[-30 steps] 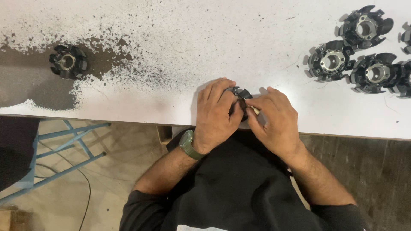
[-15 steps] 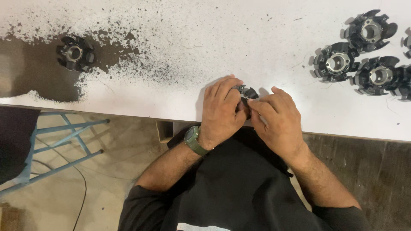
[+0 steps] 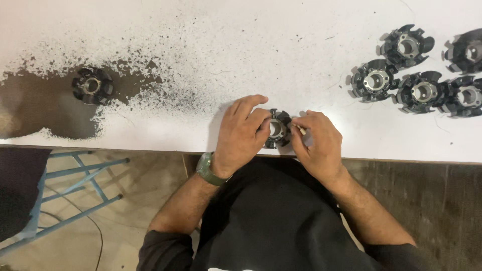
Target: The person sits at a white workbench and assembles small black plastic parts, fitting a small piece into each housing using a small stick-like tool held in the right hand. They work on one part at a time, place finished assemblies in a pile on the table, and pick up the next part to repeat the process.
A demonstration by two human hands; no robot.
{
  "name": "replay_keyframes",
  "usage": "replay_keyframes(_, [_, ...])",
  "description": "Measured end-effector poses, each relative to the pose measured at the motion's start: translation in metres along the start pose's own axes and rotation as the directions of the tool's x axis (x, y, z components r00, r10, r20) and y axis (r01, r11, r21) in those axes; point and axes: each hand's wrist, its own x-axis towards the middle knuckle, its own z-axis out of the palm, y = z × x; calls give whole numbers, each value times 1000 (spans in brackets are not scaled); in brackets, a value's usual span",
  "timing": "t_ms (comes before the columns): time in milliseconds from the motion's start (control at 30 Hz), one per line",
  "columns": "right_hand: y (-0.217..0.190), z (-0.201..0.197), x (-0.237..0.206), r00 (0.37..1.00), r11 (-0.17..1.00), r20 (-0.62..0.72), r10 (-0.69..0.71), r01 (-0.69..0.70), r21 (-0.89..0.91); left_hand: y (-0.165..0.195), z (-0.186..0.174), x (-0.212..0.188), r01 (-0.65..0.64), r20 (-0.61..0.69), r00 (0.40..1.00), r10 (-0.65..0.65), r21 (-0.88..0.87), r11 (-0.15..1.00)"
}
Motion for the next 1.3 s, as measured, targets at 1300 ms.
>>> replay_keyframes(1300, [-3, 14, -6, 977, 971, 51, -208, 212, -110, 4, 20, -22, -24, -20, 1000, 24, -14, 1000])
